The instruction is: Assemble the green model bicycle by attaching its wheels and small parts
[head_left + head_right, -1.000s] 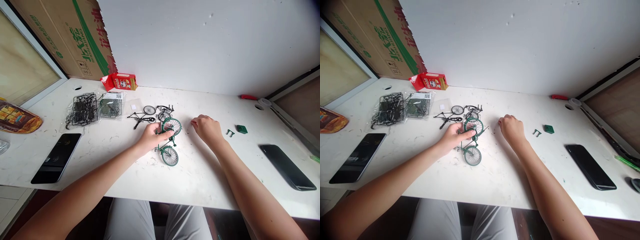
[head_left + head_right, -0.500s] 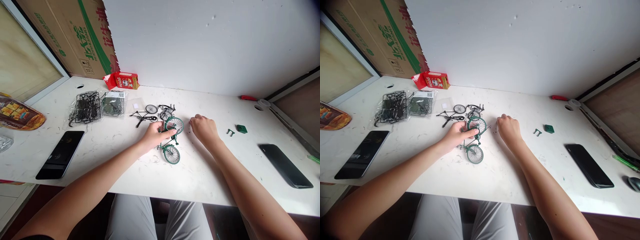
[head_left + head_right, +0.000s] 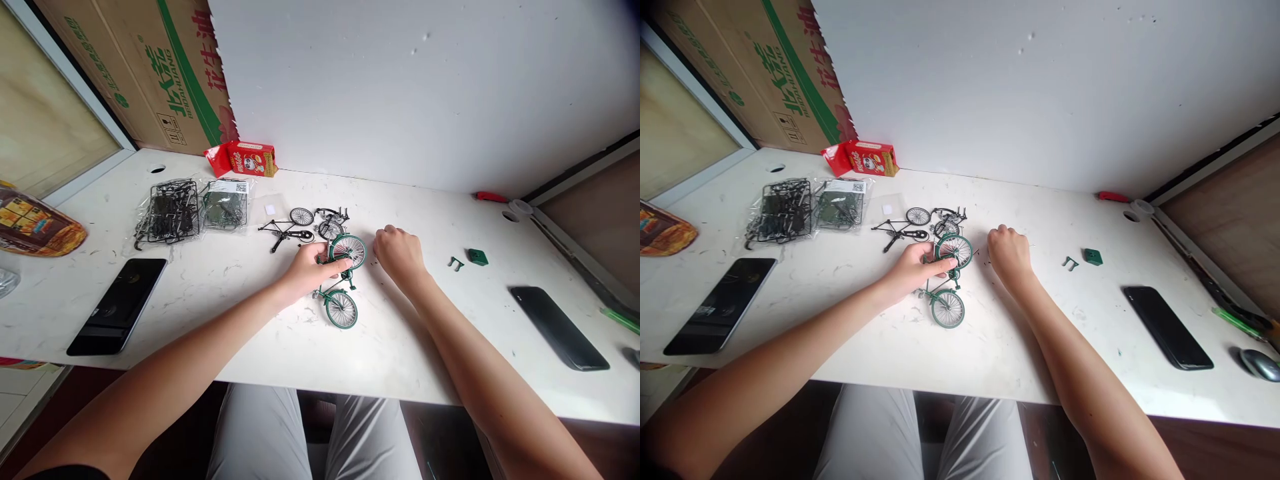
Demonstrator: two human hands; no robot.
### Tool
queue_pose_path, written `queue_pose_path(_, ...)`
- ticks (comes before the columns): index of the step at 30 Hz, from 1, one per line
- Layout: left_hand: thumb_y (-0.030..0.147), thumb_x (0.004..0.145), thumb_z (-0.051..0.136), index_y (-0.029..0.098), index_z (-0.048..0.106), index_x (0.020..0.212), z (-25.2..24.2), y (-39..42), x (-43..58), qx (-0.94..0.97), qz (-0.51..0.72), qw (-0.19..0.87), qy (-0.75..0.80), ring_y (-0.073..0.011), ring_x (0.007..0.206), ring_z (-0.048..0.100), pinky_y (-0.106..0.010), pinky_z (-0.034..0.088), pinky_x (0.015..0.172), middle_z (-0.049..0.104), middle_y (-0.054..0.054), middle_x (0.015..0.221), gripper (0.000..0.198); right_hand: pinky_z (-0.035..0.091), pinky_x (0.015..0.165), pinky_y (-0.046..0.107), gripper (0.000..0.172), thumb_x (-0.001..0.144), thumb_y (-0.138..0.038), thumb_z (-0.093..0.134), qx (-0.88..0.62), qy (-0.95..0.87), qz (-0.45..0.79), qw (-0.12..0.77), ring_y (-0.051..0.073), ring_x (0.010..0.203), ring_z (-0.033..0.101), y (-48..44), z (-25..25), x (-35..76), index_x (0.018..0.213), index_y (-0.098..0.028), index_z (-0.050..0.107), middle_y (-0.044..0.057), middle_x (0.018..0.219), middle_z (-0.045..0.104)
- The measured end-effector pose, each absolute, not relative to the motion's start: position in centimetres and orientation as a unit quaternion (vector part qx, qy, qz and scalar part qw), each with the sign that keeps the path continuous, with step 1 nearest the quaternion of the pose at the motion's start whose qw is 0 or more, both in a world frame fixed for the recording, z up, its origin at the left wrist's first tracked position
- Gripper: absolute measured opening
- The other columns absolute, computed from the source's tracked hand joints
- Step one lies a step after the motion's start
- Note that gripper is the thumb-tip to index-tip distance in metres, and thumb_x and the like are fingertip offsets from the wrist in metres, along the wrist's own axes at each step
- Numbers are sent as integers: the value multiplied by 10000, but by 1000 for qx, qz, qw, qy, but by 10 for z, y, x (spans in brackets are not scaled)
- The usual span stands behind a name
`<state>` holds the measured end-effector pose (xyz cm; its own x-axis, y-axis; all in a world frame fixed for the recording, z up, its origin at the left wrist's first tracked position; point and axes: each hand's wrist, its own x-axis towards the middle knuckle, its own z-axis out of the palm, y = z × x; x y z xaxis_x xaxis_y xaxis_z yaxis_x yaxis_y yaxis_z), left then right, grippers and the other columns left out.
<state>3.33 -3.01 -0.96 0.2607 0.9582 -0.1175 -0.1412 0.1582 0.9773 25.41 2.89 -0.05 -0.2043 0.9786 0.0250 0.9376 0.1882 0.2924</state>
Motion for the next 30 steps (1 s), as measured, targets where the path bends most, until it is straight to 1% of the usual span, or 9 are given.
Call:
queue_pose_path(6,372,744,911,120,770,976,-6,-32,35,466,438,637,431,-161,817,658,-318,599,747,727,-79,939,371,290,600,336,346,1012,-163,405,616,778,105,69,259,833,663,32,1,269,965,-134,747,176,994,720)
queue_pose_path(11,378,741,917,122,775,984,-9,-31,35,465,434,639,433,-164,818,661,-325,606,744,739,-88,961,380,287,608,321,356,1052,-241,408,625,775,90,24,251,856,683,30,0,280,1192,-173,728,149,1085,752)
queue_pose_path(12,382,743,916,122,775,993,-10,-31,35,466,433,639,433,-166,824,663,-327,608,748,740,-90,967,387,286,608,322,361,1058,-254,408,622,778,90,21,249,847,683,30,-1,281,1209,-177,727,147,1090,753)
queue_pose_path(15,389,748,913,121,775,1010,-11,-31,36,469,432,639,431,-167,839,667,-327,612,755,743,-93,980,399,270,596,326,374,1068,-270,397,607,790,90,25,236,794,675,30,0,280,1135,-189,757,138,1062,750)
queue_pose_path(18,377,746,915,119,772,997,-9,-31,36,460,433,641,435,-156,818,663,-320,609,747,743,-92,978,387,258,582,329,386,1066,-233,378,601,793,93,38,223,759,663,28,2,277,1053,-178,760,142,1027,738)
queue_pose_path(20,373,746,915,123,772,991,-8,-32,35,460,432,642,436,-150,804,659,-318,605,747,742,-86,973,378,261,581,334,367,1046,-170,381,595,795,102,56,224,766,664,26,3,273,1028,-159,747,155,1025,727)
queue_pose_path(23,379,757,906,130,772,995,-9,-32,35,468,429,643,429,-154,818,661,-317,599,754,741,-79,964,370,279,586,346,322,963,-34,412,587,794,121,101,238,800,677,21,6,263,1005,-120,720,184,1036,708)
queue_pose_path(25,379,760,904,127,767,989,-9,-33,35,467,429,645,428,-160,838,664,-314,599,753,740,-81,965,367,299,596,346,324,906,31,430,586,791,128,121,246,824,689,18,8,255,1005,-105,707,195,1041,700)
queue_pose_path(30,369,763,901,120,768,1000,-9,-33,36,470,425,644,430,-161,849,668,-310,602,758,742,-86,971,368,336,614,333,321,874,59,459,595,784,122,127,249,831,699,15,11,246,1031,-85,699,203,1033,694)
